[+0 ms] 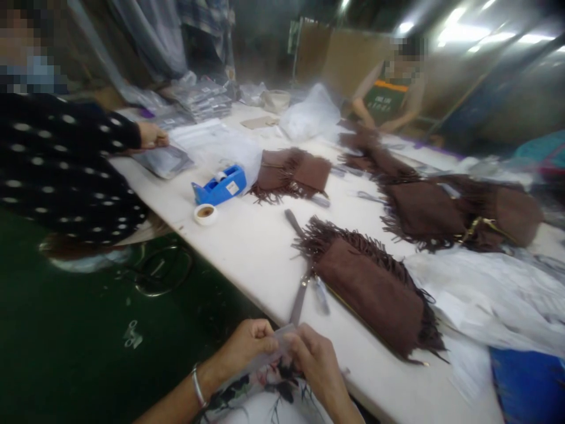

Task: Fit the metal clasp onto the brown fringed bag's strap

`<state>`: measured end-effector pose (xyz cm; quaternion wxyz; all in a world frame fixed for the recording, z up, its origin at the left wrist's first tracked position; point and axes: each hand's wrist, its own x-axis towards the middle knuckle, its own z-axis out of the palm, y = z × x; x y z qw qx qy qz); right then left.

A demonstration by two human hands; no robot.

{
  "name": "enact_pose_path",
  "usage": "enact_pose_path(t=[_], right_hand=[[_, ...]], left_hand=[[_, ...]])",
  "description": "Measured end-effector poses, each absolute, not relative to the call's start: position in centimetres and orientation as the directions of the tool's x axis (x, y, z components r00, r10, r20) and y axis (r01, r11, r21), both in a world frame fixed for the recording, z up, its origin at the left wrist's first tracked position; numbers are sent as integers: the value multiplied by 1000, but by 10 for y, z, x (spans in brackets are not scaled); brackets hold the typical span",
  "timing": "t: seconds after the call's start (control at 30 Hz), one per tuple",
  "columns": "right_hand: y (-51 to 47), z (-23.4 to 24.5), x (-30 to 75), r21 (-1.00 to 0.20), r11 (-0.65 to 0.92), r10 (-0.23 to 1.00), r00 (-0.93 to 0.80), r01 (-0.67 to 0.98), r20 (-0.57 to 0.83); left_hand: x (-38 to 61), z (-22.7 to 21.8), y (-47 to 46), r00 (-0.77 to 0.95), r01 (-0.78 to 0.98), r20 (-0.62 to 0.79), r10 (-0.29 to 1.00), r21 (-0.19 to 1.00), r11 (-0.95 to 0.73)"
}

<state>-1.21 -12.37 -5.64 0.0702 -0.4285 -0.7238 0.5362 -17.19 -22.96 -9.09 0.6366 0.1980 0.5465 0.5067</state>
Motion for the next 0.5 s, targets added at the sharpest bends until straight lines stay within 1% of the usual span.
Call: enact_pose_path(t=[0.03,0.1,0.13,0.17,0.23,0.3,0.33,0.43,0.5], right_hand=[[-119,-59,-8,-807,84,724,-592,585,-353],[-108,-64,-1,-758,170,788,-549,629,-279],[-102,-66,2,-741,234,801,-557,629,-220],[-98,-68,3,-722,312,788,-593,617,-167],[-91,-69,1,-666,485,686,-719,567,-112],[-85,-67,-5,-569,635,558,-820,522,-130],[-82,-66,-8,-517,689,515,-845,508,-145],[-75,-64,-16,-409,780,456,-878,474,-148],[-70,-66,-20,-394,799,441,-888,455,-130]], left_hand=[[-173,-95,-231,-137,-407,-502,854,814,414],[-179,-100,-237,-212,-327,-506,836,843,427],[-183,-101,-240,-254,-282,-507,824,853,439],[-187,-103,-242,-291,-244,-507,811,859,449],[-194,-105,-247,-326,-217,-509,796,860,461],[-197,-106,-250,-319,-217,-515,796,857,468],[-197,-107,-251,-310,-217,-517,798,856,470],[-197,-107,-253,-295,-206,-515,805,857,472],[-197,-107,-254,-296,-194,-510,808,860,471]])
